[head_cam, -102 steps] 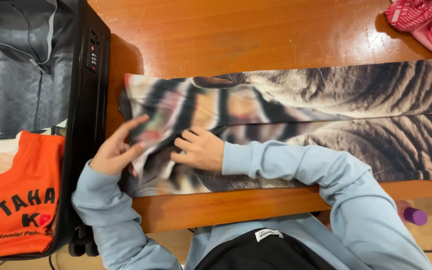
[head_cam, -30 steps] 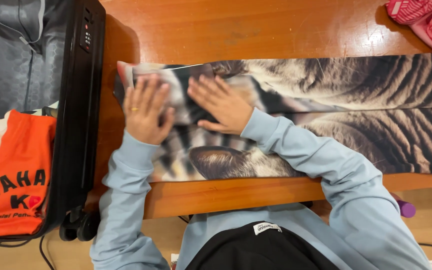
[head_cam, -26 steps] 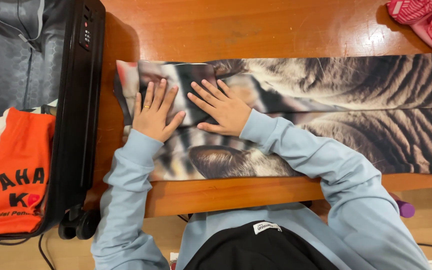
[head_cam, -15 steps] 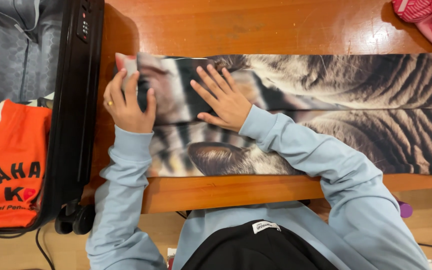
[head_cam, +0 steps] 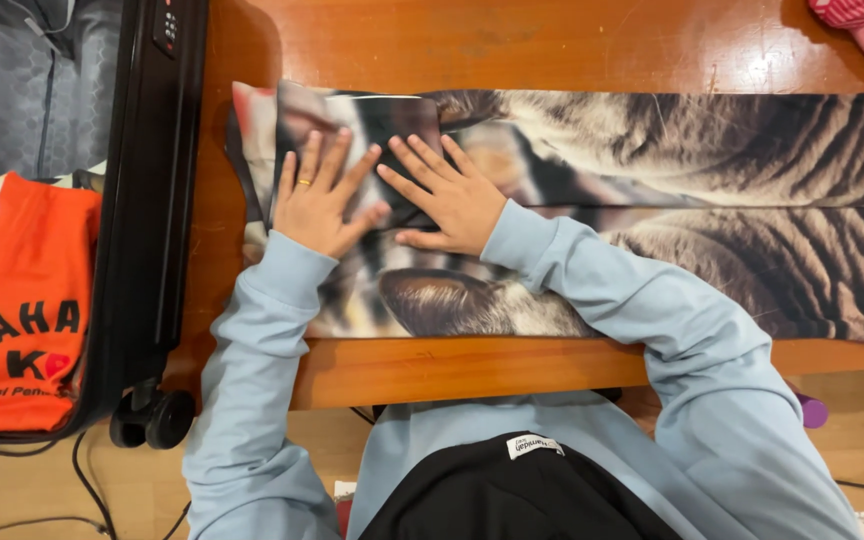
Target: Folding a cat-print t-shirt on a table and placing it into an open suitcase.
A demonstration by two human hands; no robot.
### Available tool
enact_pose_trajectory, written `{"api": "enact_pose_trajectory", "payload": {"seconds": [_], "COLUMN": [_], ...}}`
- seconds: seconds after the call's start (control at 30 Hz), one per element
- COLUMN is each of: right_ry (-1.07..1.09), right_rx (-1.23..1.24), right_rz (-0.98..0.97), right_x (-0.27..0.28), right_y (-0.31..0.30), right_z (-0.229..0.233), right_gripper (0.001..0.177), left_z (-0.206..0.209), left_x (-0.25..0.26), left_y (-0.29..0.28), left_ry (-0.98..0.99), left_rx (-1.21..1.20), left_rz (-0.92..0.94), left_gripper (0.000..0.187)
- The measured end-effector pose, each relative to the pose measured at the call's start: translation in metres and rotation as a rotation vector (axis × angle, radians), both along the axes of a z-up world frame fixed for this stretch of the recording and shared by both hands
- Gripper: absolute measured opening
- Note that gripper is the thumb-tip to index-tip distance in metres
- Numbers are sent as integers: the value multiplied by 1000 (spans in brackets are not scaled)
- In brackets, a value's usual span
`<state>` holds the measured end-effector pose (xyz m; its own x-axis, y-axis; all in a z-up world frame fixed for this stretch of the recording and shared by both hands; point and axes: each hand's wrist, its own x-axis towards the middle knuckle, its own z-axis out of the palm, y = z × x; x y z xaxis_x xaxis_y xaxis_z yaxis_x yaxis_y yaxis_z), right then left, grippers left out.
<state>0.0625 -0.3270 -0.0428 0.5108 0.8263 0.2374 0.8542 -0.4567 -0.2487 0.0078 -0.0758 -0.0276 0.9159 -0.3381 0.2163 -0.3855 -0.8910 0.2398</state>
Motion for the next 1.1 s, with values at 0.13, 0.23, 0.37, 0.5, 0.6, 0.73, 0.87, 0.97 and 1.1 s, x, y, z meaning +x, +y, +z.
{"api": "enact_pose_trajectory", "payload": {"seconds": [0.13, 0.23, 0.37, 0.5, 0.6, 0.73, 0.87, 0.97, 1.1], "right_ry": [-102, -119, 134, 258, 251, 254, 201, 117, 36], "right_rx": [-78, -109, -178, -203, -283, -244, -113, -49, -40], "right_rz": [-119, -148, -198, -365, -489, -628, -854, -949, -1052], "right_x": [-8, -1, 16, 29, 37, 50, 56, 61, 65], "right_y": [-2, -20, -81, -170, -235, -310, -363, -383, -390], "right_z": [2, -6, -6, -7, -7, -7, -11, -23, -28], "right_gripper": [87, 88, 88, 77, 72, 69, 58, 53, 56], "left_z": [-15, -15, -20, -22, -26, -23, -28, -17, -34], "left_x": [-1, 1, 0, 4, 6, 15, 30, 41, 46], "left_y": [7, 5, 11, 20, 17, -18, -91, -133, -151], "left_ry": [2, -24, -23, -29, -31, 97, -49, -155, -150], "left_rx": [-46, -33, -10, 17, -4, 176, 662, 352, 25], "left_rz": [165, 226, 186, 121, 117, 233, 280, -50, -342], "left_gripper": [74, 71, 70, 73, 70, 67, 60, 66, 70]}}
